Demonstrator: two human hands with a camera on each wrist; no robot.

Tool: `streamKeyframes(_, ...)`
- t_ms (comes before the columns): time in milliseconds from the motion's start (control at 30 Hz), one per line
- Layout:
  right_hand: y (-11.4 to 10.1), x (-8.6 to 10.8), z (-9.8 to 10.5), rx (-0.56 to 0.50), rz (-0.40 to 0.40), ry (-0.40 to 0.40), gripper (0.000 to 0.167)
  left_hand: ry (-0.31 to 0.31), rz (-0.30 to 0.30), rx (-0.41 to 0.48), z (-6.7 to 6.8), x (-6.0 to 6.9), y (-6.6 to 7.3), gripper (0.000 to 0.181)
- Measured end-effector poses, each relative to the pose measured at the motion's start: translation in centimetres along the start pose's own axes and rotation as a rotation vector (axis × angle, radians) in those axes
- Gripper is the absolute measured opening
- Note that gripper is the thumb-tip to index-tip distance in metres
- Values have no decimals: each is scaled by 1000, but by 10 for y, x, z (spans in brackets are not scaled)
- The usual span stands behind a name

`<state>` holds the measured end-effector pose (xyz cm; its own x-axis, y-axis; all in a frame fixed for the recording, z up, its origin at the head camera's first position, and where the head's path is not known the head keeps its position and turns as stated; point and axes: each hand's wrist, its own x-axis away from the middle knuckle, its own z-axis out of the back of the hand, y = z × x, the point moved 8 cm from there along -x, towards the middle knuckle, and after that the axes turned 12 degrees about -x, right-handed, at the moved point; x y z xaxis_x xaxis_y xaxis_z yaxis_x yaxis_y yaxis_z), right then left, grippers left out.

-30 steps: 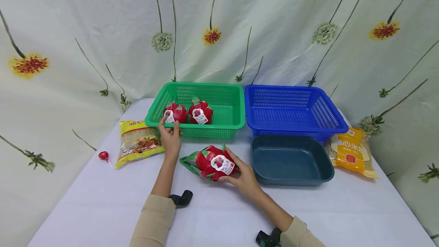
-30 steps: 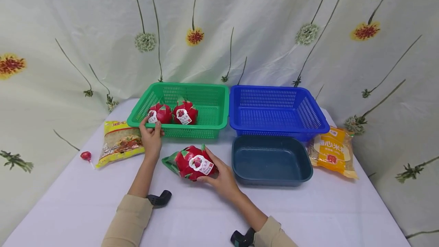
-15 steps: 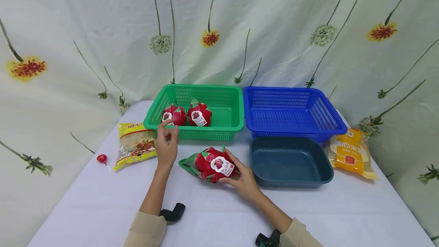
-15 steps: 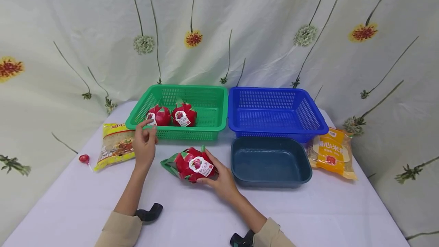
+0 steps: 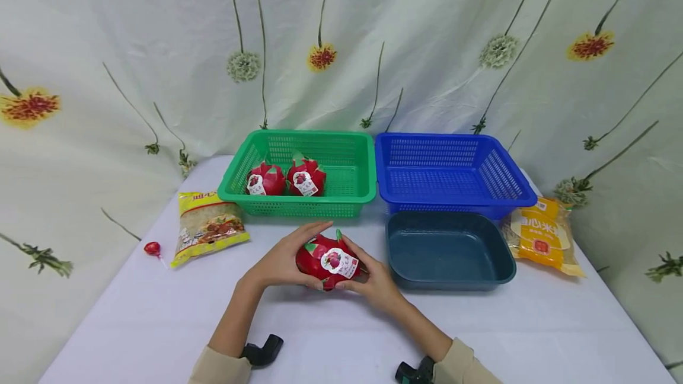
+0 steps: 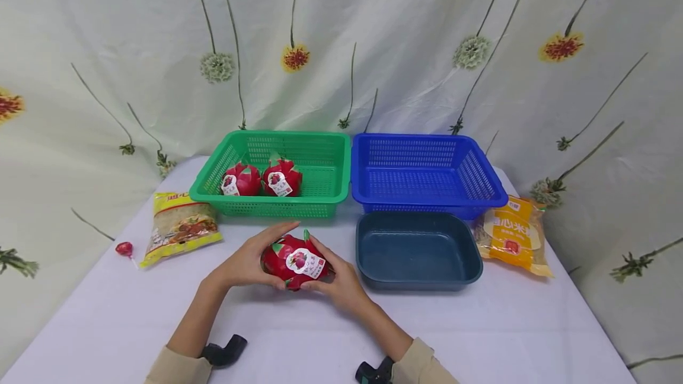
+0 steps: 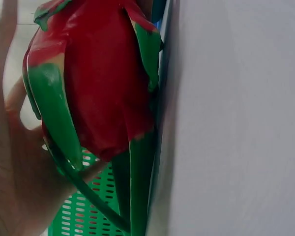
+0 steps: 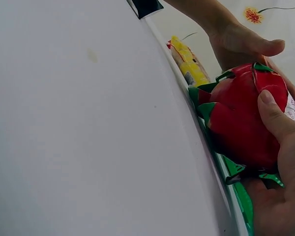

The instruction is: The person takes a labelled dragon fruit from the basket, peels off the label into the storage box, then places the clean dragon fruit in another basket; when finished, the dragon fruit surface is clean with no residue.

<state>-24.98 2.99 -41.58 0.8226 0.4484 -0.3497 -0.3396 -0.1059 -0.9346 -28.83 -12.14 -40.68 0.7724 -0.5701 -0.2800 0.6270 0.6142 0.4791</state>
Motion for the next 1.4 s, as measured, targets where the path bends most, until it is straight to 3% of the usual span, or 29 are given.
streamKeyframes(200, 0, 0, -1, 1, 9, -19, 83, -51, 33, -63, -8, 5, -2, 103)
streamKeyframes(433, -2, 1, -1, 39, 6, -21, 83, -22, 17, -30, -10, 7, -3, 96)
streamKeyframes(667, -1, 1, -2, 152, 31, 2, 84, 58, 9, -29, -5, 11, -3, 94)
streamKeyframes(833, 3, 1, 8, 275, 160, 124, 74, 126, 20, -87, 3, 13, -3, 94)
streamKeyframes(967, -19, 6, 15, 319, 273, 274, 62, 159, 34, -100, 7, 15, -2, 95)
streamKeyframes(1067, -40, 8, 16, 315, 309, 349, 53, 190, 25, -102, 9, 16, 1, 95)
streamKeyframes(1233, -60, 8, 14, 256, 232, 378, 41, 250, -7, -108, 14, 16, 7, 98)
streamKeyframes(1400, -53, 7, 18, 153, 156, 401, 32, 281, -37, -85, 16, 15, 12, 98)
